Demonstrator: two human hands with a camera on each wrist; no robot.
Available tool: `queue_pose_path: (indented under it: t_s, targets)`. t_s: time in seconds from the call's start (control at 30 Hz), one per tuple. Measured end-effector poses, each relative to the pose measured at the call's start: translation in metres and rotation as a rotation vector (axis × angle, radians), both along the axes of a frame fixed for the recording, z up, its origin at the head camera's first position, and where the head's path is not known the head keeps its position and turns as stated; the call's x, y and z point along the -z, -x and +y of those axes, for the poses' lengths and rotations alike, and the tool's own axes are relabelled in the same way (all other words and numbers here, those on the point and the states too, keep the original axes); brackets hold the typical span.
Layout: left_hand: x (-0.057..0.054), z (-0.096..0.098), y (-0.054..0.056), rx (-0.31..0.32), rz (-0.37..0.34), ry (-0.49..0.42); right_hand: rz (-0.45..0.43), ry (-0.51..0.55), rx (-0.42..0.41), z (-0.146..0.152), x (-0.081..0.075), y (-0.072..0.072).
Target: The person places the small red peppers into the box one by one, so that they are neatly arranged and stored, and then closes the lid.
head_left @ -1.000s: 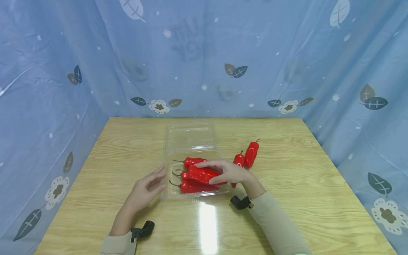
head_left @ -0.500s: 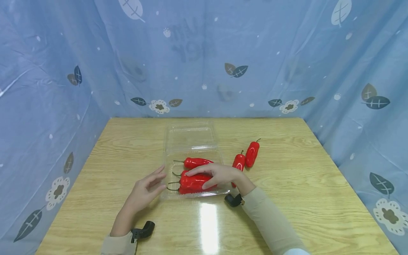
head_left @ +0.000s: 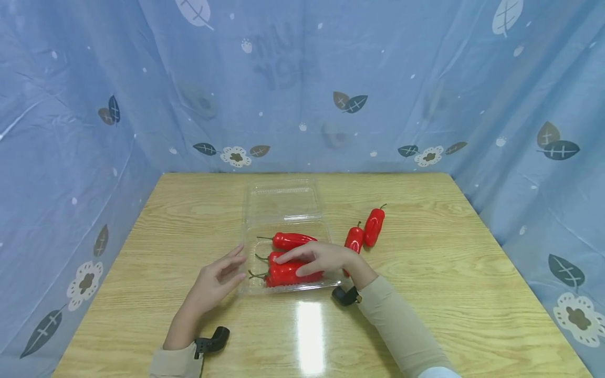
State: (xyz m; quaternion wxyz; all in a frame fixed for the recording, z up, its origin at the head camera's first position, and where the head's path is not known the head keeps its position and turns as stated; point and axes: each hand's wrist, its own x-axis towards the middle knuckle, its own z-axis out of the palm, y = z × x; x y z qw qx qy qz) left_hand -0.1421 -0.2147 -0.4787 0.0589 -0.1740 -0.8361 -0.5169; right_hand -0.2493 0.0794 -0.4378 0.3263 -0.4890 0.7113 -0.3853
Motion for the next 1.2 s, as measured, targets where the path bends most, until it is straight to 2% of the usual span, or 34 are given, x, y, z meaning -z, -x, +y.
queue_pose_path:
  t_s: [0.23, 0.6, 0.8, 0.93, 1.1, 1.2]
  targets:
    - [0.000, 0.000, 0.000, -0.002, -0.008, -0.004, -0.097, 0.062, 0.010, -0.003, 0.004, 0.002]
    - [0.000, 0.001, 0.000, 0.002, 0.002, -0.003, -0.055, 0.058, 0.087, -0.002, 0.002, 0.001]
    - [0.000, 0.001, 0.001, 0.003, 0.012, -0.003, -0.095, 0.150, 0.116, 0.000, 0.003, 0.002]
    - [0.000, 0.001, 0.001, 0.007, 0.008, -0.010, -0.147, 0.220, 0.170, 0.006, 0.000, 0.002]
    - [0.001, 0.001, 0.000, -0.001, 0.006, -0.003, -0.210, 0.253, 0.225, 0.016, -0.006, 0.002]
    - [0.001, 0.001, 0.001, 0.000, 0.015, 0.007, -0.205, 0.263, 0.245, 0.022, -0.008, 0.001]
